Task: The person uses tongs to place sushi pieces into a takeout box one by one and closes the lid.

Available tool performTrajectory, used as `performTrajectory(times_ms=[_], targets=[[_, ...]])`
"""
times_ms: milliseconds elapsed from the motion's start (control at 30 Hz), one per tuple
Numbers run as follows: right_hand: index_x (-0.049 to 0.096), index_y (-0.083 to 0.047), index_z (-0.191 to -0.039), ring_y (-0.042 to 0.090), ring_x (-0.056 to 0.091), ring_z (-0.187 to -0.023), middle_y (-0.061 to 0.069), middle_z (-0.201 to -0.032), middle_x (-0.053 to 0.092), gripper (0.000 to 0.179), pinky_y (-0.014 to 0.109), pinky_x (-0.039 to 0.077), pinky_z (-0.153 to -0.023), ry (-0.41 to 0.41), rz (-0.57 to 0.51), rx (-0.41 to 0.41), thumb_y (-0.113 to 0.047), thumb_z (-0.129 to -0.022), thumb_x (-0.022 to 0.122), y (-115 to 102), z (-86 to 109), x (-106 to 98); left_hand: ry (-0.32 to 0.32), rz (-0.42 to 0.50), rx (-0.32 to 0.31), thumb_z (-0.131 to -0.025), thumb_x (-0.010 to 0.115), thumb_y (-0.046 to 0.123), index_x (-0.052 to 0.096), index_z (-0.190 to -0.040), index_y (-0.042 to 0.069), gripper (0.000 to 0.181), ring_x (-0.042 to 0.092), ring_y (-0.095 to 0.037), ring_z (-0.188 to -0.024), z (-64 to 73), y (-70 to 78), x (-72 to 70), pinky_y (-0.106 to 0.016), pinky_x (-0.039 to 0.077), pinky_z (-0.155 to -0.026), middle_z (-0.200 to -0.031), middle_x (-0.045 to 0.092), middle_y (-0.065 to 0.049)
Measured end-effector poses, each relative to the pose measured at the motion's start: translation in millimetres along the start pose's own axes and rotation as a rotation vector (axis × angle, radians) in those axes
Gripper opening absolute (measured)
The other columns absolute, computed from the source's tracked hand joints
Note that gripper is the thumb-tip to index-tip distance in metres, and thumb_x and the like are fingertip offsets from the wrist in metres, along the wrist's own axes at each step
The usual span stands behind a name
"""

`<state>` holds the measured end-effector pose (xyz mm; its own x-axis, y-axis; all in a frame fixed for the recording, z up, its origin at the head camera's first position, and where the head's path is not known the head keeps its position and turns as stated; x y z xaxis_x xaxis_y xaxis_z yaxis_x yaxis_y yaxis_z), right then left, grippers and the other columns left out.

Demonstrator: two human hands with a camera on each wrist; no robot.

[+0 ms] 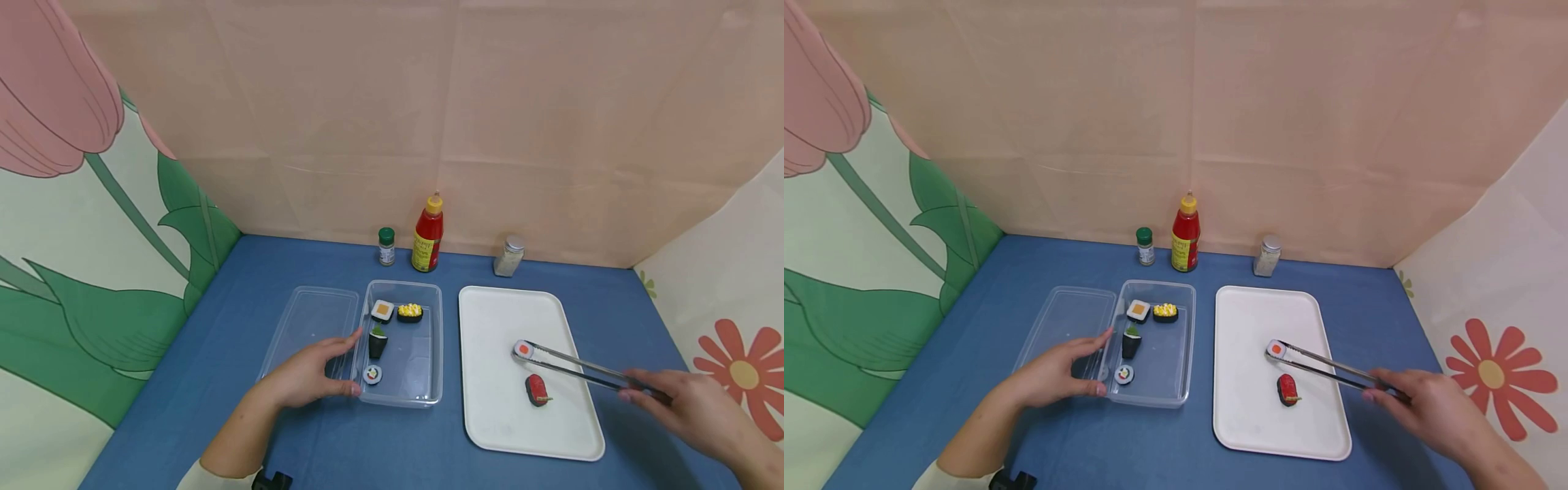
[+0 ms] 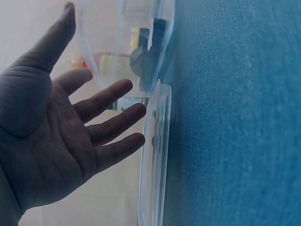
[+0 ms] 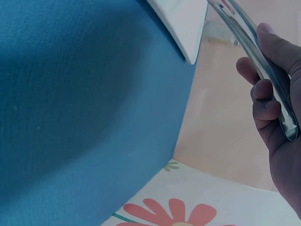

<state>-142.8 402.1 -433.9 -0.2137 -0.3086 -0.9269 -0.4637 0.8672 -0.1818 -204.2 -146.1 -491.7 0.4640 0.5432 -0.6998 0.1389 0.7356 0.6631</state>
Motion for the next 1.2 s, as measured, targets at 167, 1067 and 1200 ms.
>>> performTrajectory(times_ms=[167,1067,1200], targets=[[0.082,-0.007,-0.103,-0.009,0.038,-0.058,-0.024,-0.075,0.065,0.045,0.011,0.028,-0.049,0.024,0.001,-0.023,-0.02,-0.063,0.098,-1,-4.4,-2,-0.003,0.008,0.001,-0.079,0.088,0.05,0.034,-0.164,0.032,0.102,0.04,-0.045,-0.145,0.0,0.1,-0.4,-0.065,0.038,-0.111,-0.158,0.045,-0.017],[0.083,-0.009,-0.101,-0.009,0.041,-0.06,-0.026,-0.075,0.061,0.043,0.01,0.032,-0.049,0.027,-0.042,-0.074,-0.019,-0.062,0.099,-19,-31.8,-4,-0.012,0.011,0.003,-0.078,0.087,0.053,0.033,-0.163,0.034,0.102,0.04,-0.045,-0.146,-0.2,0.0,0.6,-0.066,0.037,-0.112,-0.159,0.044,-0.016],[0.082,-0.008,-0.102,-0.008,0.042,-0.06,-0.028,-0.075,0.059,0.044,0.01,0.032,-0.05,0.058,-0.071,-0.104,-0.019,-0.063,0.098,-23,-36.2,-5,-0.011,0.006,-0.004,-0.078,0.087,0.053,0.034,-0.163,0.035,0.102,0.04,-0.045,-0.146,-0.4,-0.1,0.6,-0.066,0.037,-0.111,-0.159,0.045,-0.016]])
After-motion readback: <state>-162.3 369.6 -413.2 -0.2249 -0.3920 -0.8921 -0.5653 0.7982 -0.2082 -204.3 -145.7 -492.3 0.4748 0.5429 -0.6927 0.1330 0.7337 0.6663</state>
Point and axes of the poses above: each hand's wrist, its own z-axis away from the middle knuckle, its own x-axis out of the palm, y = z × x, the point moved 6 cm from there along -z, towards the middle knuckle
